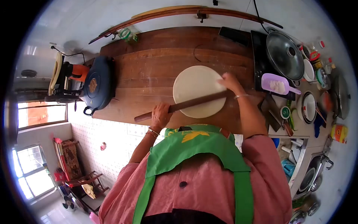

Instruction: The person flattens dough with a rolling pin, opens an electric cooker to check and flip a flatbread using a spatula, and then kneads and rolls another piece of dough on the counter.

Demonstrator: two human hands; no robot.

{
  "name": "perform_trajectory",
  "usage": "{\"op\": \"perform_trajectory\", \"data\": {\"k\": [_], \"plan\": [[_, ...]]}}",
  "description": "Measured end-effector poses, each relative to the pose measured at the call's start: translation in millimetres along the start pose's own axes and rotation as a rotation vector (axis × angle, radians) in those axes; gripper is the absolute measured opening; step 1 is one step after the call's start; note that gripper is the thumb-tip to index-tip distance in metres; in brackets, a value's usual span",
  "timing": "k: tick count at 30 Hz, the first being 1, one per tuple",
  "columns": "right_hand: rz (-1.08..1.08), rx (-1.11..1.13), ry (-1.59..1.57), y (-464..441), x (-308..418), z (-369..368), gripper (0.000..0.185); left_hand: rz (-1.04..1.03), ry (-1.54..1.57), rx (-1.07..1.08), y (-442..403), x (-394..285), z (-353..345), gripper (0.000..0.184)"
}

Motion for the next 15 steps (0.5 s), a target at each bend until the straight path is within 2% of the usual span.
{"op": "perform_trajectory", "data": {"k": [3, 5, 7, 8, 10, 11, 13, 15], "plan": [[-0.041, 0.052, -0.11, 45, -14, -18, 0.04, -0.036, 0.089, 0.013, 9, -1, -15, 0.033], [0.027, -0.208, -0.297, 109, -13, -50, 0.039, 0.011, 0.111, 0.086, 48, -8, -16, 0.034], [-0.079, -0.447, -0.133, 173, -1, -45, 0.032, 0.001, 0.124, 0.049, 62, -20, -17, 0.036], [-0.083, -0.441, -0.132, 194, -1, -53, 0.032, -0.014, 0.116, 0.005, 69, -24, -14, 0.038], [0.135, -0.685, 0.271, 232, 20, -50, 0.027, 0.001, 0.092, -0.058, 83, -26, -21, 0.04], [0.135, -0.686, 0.272, 239, 19, -53, 0.027, 0.014, 0.066, -0.122, 89, -26, -24, 0.042], [0.102, -0.677, 0.381, 251, 30, -57, 0.027, 0.05, 0.025, -0.087, 91, -28, -29, 0.042], [0.089, -0.709, 0.447, 221, 38, -41, 0.027, 0.062, -0.165, -0.164, 67, -18, -27, 0.041]]}}
Point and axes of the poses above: each hand's wrist, its own y-axis away from the middle knuckle, its own z-axis out of the back of the hand, x = y × z, the point moved 7 cm from there along -y, towards the middle knuckle, and after that the axes turned 15 degrees about y, right-handed, at the moved point
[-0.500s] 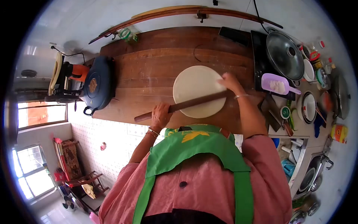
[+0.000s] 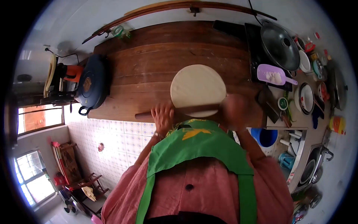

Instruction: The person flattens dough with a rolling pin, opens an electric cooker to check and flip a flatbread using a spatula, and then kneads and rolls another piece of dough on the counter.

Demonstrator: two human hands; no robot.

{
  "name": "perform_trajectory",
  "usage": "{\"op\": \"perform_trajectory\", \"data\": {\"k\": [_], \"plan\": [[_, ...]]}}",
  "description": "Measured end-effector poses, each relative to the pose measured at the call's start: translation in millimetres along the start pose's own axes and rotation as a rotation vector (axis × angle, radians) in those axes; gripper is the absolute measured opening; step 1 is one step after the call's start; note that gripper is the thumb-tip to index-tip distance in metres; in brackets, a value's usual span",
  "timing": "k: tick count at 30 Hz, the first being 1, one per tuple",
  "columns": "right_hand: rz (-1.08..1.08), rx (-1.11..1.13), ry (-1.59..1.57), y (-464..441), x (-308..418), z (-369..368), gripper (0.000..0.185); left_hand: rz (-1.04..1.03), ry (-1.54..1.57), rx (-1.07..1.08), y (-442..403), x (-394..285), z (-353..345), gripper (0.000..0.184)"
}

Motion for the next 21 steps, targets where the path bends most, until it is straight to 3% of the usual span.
{"op": "perform_trajectory", "data": {"k": [4, 6, 8, 11, 12, 14, 16, 21], "plan": [[0.007, -0.138, -0.014, -107, -9, -29, 0.027, 0.09, 0.009, -0.083, -89, 29, -13, 0.038], [0.018, -0.103, 0.003, -108, -17, -36, 0.025, 0.048, 0.056, -0.144, -116, 29, -7, 0.036], [0.015, -0.054, 0.003, -96, -17, -40, 0.025, 0.006, 0.021, -0.093, -91, 26, -9, 0.039], [-0.016, 0.049, -0.04, -9, -10, -11, 0.03, -0.029, 0.041, 0.042, -13, 15, -11, 0.046], [-0.145, 0.347, -0.004, 5, -8, -11, 0.031, 0.001, 0.139, 0.054, 13, 16, -14, 0.049], [-0.285, 0.654, 0.021, 16, -6, -22, 0.031, 0.01, 0.052, 0.091, 24, 21, -14, 0.051], [-0.022, 0.01, 0.008, -6, 2, 4, 0.03, 0.001, 0.08, 0.08, -12, 16, -6, 0.049], [0.015, -0.192, -0.041, -154, -17, -32, 0.021, 0.018, 0.0, -0.144, -147, 46, -6, 0.045]]}}
Point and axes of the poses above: each hand's wrist, its own y-axis away from the middle knuckle, its own z-axis out of the back of the hand, x = y × z, the point moved 7 cm from there along -y, towards the middle knuckle, and after that the axes turned 15 degrees about y, right-handed, at the moved point
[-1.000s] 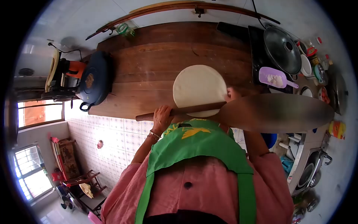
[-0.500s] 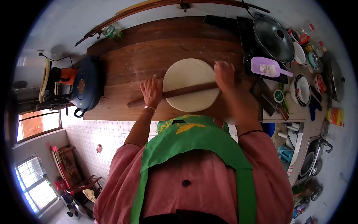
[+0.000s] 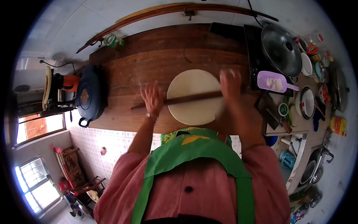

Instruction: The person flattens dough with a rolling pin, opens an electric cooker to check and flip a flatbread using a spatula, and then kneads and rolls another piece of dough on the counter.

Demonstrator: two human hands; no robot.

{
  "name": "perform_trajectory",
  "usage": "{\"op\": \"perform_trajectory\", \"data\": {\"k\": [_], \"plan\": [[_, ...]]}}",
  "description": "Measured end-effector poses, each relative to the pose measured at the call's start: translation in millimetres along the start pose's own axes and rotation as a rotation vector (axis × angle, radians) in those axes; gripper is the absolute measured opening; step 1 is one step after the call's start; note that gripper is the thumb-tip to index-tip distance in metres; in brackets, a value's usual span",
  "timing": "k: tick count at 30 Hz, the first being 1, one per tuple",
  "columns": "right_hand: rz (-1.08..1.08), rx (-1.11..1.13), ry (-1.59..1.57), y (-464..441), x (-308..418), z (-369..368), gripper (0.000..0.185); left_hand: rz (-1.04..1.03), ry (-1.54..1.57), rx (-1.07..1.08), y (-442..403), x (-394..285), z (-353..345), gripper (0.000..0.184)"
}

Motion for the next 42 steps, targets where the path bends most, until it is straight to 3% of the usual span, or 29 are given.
{"op": "perform_trajectory", "data": {"k": [3, 5, 7, 9, 12, 14, 17, 19, 21, 24, 27, 29, 31, 34, 37, 40, 42], "plan": [[-0.02, 0.031, -0.047, -5, -6, -15, 0.021, -0.014, 0.043, -0.004, -26, 2, 0, 0.043], [0.001, 0.071, 0.01, 21, -4, -10, 0.023, -0.061, 0.002, 0.086, 20, 3, 5, 0.045], [-0.031, 0.172, 0.027, 93, -4, 14, 0.026, 0.076, -0.018, 0.235, 82, 8, 6, 0.048], [-0.096, 0.23, 0.04, 141, 4, 28, 0.029, 0.137, 0.015, 0.133, 136, -1, 14, 0.049], [-0.098, 0.24, 0.042, 112, 12, 42, 0.029, 0.223, -0.011, 0.156, 133, 0, 7, 0.049], [-0.082, 0.185, 0.04, 75, 8, 23, 0.027, 0.094, -0.069, 0.085, 87, 11, 1, 0.048], [-0.028, 0.017, -0.025, -12, -6, -20, 0.023, 0.174, -0.032, -0.023, -8, 27, -6, 0.047], [-0.079, 0.042, -0.114, -67, -13, -36, 0.02, 0.194, 0.0, -0.054, -48, 32, -8, 0.047], [-0.037, 0.018, -0.093, -57, -14, -30, 0.02, 0.138, 0.017, -0.083, -62, 28, -9, 0.044], [-0.023, 0.079, 0.016, 4, -5, -12, 0.024, 0.046, -0.012, 0.042, 4, 20, -7, 0.045], [-0.116, 0.243, 0.023, 98, 2, 14, 0.032, 0.164, 0.005, 0.186, 94, 9, -1, 0.05], [-0.125, 0.263, 0.063, 106, 7, 17, 0.035, 0.224, 0.035, 0.231, 123, 15, -7, 0.053], [-0.103, 0.304, 0.032, 82, 5, 11, 0.036, 0.2, -0.025, 0.174, 91, 18, -10, 0.053], [-0.057, 0.096, 0.048, 0, -3, -25, 0.025, 0.138, -0.027, 0.038, -3, 30, -17, 0.05], [-0.056, 0.034, -0.063, -102, -11, -51, 0.021, 0.126, -0.032, -0.097, -90, 32, -9, 0.045], [-0.068, 0.065, -0.084, -106, -13, -52, 0.021, 0.158, 0.004, -0.064, -107, 37, -14, 0.044], [-0.026, 0.045, -0.042, -72, -8, -39, 0.022, 0.106, 0.046, -0.035, -66, 25, -9, 0.045]]}}
Point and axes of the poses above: each hand's wrist, its own y-axis away from the middle knuckle, its own z-axis out of the back of the hand, x = y × z, the point moved 7 cm from there along -y, towards the middle knuckle, and after that the axes turned 15 degrees about y, right-handed, at the moved point
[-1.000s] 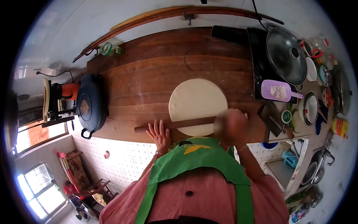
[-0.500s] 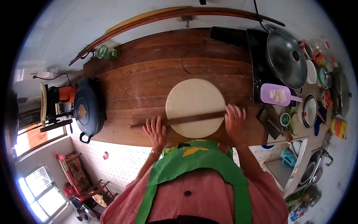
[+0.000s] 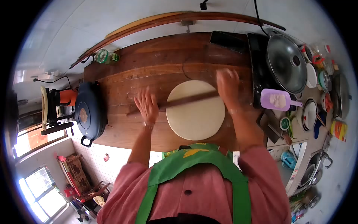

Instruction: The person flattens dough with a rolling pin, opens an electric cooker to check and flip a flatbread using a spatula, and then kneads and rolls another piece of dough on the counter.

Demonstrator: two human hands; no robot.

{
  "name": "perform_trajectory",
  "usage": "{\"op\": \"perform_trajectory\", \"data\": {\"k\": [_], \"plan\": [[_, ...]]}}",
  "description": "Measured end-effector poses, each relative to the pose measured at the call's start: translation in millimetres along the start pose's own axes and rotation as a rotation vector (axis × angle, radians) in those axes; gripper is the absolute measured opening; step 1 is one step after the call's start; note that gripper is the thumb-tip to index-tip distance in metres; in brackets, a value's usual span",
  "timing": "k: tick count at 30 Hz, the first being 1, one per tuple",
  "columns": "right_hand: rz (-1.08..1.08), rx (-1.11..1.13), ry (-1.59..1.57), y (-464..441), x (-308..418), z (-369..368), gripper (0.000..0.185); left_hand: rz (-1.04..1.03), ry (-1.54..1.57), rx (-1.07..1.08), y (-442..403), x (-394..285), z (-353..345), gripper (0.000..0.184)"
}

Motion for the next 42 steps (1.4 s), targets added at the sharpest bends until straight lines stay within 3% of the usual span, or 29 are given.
{"op": "perform_trajectory", "data": {"k": [3, 5, 8, 14, 17, 21, 23, 26, 33, 35, 36, 38, 41, 42], "plan": [[-0.038, 0.145, 0.088, 112, 1, 18, 0.028, -0.007, -0.064, 0.155, 91, -4, 2, 0.047], [-0.09, 0.202, 0.081, 136, 9, 25, 0.031, 0.077, -0.081, 0.194, 145, 2, 0, 0.051], [-0.089, 0.183, 0.075, 119, 9, 24, 0.03, 0.095, -0.088, 0.223, 105, -1, -1, 0.053], [-0.005, -0.019, 0.022, -66, 0, -26, 0.022, -0.001, -0.004, -0.078, -83, 3, -11, 0.047], [-0.054, 0.047, -0.088, -70, -1, -32, 0.022, -0.016, 0.012, -0.047, -85, 1, -11, 0.046], [-0.042, 0.147, 0.106, 53, 11, -6, 0.026, 0.037, -0.026, 0.168, 29, -3, -7, 0.047], [-0.137, 0.238, 0.103, 101, 21, 22, 0.032, 0.086, -0.088, 0.222, 93, -5, -2, 0.049], [-0.138, 0.273, 0.09, 102, 22, 18, 0.032, 0.097, -0.101, 0.223, 96, 1, -7, 0.049], [-0.031, -0.056, 0.0, -93, 11, -47, 0.021, -0.013, -0.08, -0.089, -97, 12, -23, 0.05], [-0.031, 0.25, -0.026, -103, 14, -77, 0.018, -0.056, 0.0, -0.072, -105, 15, -31, 0.05], [0.076, 0.226, -0.059, -94, 26, -75, 0.018, -0.07, 0.003, -0.089, -98, 12, -28, 0.05], [0.201, 0.257, -0.195, -68, 50, -59, 0.019, -0.074, 0.13, 0.146, -54, 3, -29, 0.051], [0.157, 0.342, -0.368, -29, 63, -50, 0.022, -0.234, 0.003, 0.309, 5, -22, -7, 0.043], [0.009, 0.422, -0.414, -22, 50, -61, 0.025, -0.232, 0.0, 0.312, 16, -21, 0, 0.043]]}}
Point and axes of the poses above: each hand's wrist, its own y-axis away from the middle knuckle, its own z-axis out of the back of the hand, x = y × z, the point moved 7 cm from there along -y, towards the middle knuckle, and after that the axes turned 15 degrees about y, right-handed, at the moved point
